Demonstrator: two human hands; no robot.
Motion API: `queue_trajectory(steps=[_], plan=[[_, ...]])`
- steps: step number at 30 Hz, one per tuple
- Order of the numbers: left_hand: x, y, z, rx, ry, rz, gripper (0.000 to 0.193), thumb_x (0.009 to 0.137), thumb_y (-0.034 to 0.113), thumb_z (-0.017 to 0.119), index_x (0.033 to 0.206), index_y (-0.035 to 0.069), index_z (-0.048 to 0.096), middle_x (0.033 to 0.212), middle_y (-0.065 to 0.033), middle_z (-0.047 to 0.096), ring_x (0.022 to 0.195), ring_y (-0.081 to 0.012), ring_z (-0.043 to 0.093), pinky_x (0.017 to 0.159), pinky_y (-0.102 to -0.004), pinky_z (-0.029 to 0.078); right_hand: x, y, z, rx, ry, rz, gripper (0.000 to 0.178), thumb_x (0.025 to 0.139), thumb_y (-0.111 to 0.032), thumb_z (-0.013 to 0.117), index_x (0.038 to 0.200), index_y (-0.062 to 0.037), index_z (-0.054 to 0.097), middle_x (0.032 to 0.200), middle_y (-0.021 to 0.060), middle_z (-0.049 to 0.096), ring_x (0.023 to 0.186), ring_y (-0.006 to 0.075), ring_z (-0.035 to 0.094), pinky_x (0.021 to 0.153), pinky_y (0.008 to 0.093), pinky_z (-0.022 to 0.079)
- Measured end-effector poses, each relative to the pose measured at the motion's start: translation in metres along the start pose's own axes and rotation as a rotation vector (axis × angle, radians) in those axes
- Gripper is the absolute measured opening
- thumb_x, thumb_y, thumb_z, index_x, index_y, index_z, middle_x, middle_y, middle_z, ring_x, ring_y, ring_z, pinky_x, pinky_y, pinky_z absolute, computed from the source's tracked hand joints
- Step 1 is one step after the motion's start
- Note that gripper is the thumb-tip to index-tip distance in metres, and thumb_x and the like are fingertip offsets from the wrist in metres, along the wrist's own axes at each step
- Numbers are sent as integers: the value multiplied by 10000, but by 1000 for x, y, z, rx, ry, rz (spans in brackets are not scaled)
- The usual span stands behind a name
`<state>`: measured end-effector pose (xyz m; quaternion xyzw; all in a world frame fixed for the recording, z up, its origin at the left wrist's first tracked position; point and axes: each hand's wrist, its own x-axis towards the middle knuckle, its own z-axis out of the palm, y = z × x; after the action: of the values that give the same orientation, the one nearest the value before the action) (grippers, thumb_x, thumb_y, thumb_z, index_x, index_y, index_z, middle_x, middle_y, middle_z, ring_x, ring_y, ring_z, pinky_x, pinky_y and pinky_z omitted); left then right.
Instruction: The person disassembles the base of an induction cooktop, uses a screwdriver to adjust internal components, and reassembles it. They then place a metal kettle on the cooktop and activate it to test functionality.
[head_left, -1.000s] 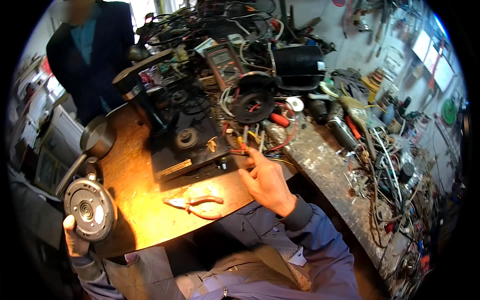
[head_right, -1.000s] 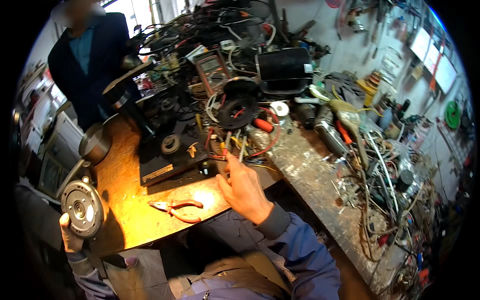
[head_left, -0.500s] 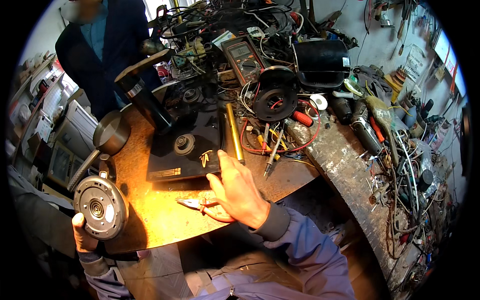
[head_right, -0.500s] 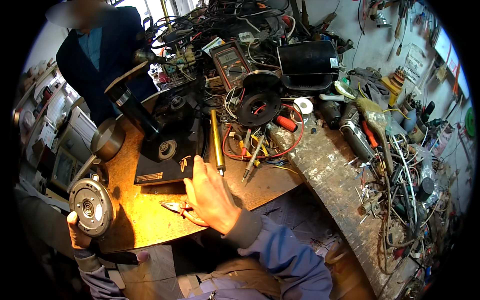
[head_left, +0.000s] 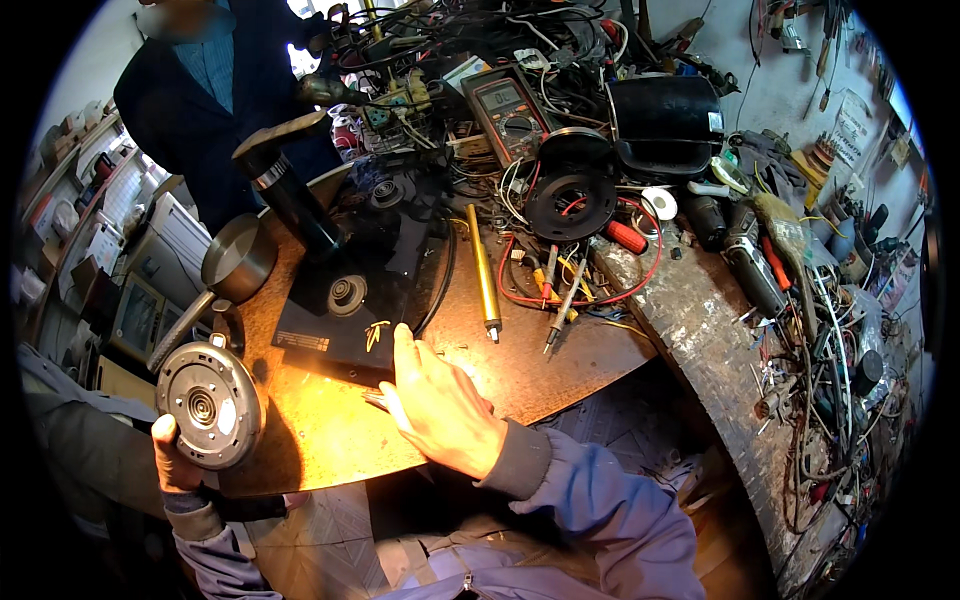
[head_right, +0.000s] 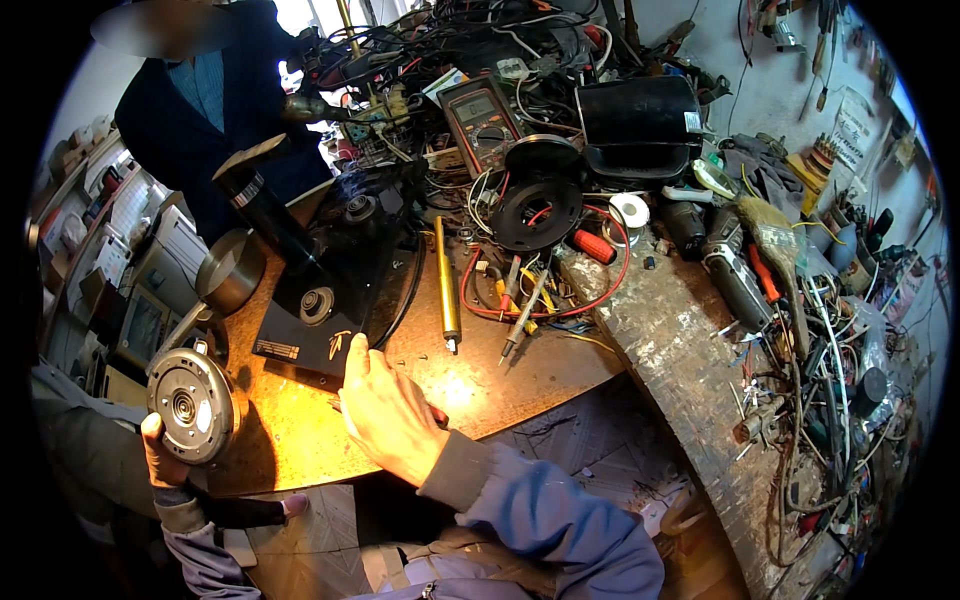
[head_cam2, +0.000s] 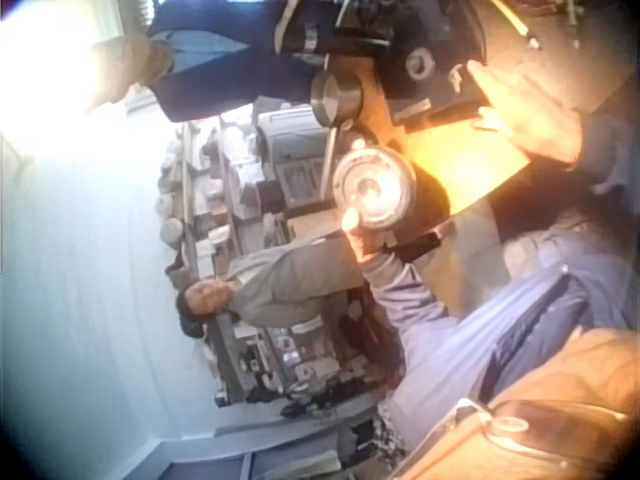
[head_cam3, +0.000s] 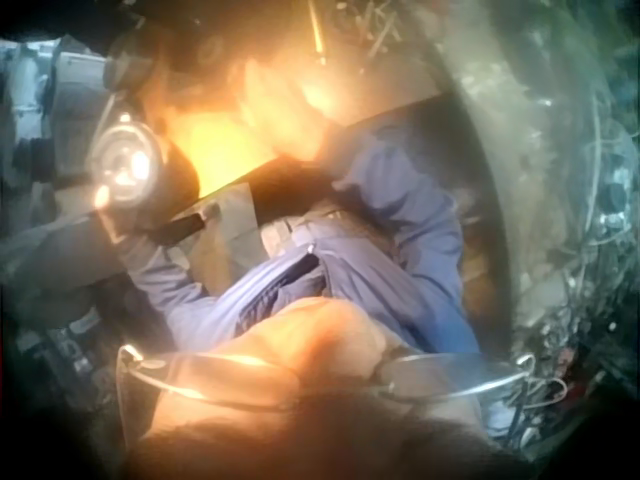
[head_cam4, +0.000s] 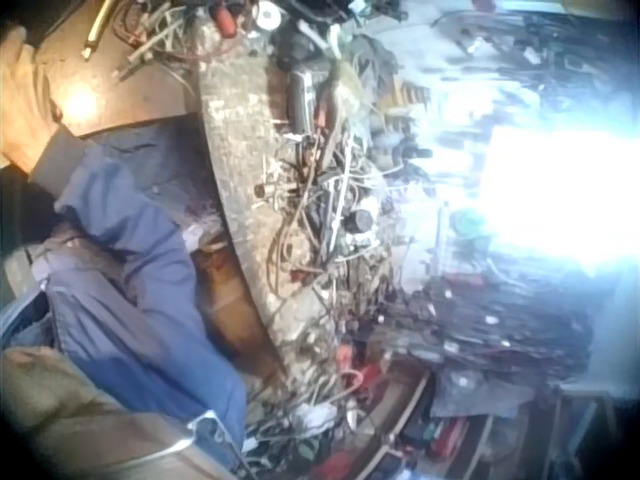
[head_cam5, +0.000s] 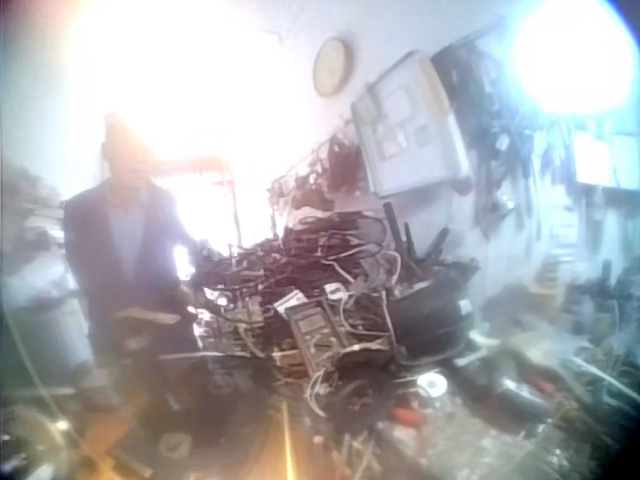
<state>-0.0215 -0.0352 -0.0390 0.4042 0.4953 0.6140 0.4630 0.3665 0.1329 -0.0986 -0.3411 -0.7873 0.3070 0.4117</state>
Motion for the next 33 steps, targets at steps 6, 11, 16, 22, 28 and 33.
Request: queue_trajectory(steps=[6,11,16,22,28,33], plan=[[-1,-1,1,-15,0,-2,761,936,474,695,1477,-20,486,1403,-157,626,1239,-284,640,1077,-441,534,-6,10,-34,-61,-101,-36,407,929,-133,686,1259,88,602,990,268,645,877,462,662,757,498,553],[-1,-3,5,-31,8,-3,758,933,471,697,1472,-20,490,1399,-159,628,1233,-284,642,1071,-440,537,13,34,-102,-575,182,-14,136,911,-121,685,914,8,644,877,216,655,778,397,682,676,490,567],[0,1,24,-49,-15,-1,795,907,469,726,1478,-25,480,1395,-163,628,1243,-285,633,1084,-434,528,36,68,-171,-861,451,275,177,947,-133,680,929,40,645,906,263,703,768,441,726,666,508,589],[9,-1,29,-43,-67,16,820,916,512,724,1484,-23,474,1402,-158,622,1243,-276,632,1086,-428,529,63,96,-220,-1035,632,181,141,900,-116,683,883,5,613,839,247,684,774,460,700,683,550,565],[12,-4,25,-41,-73,11,819,925,529,711,1483,-22,475,1404,-156,620,1241,-272,632,1078,-424,534,90,99,-282,-1130,628,219,163,848,-137,704,808,6,637,830,268,705,805,473,704,743,557,568],[8,-7,18,-36,-61,14,819,932,543,701,1482,-21,476,1405,-154,617,1240,-269,632,1072,-420,538,80,99,-321,-1263,563,270,190,840,-153,721,930,4,664,886,258,713,883,467,708,786,542,570]])
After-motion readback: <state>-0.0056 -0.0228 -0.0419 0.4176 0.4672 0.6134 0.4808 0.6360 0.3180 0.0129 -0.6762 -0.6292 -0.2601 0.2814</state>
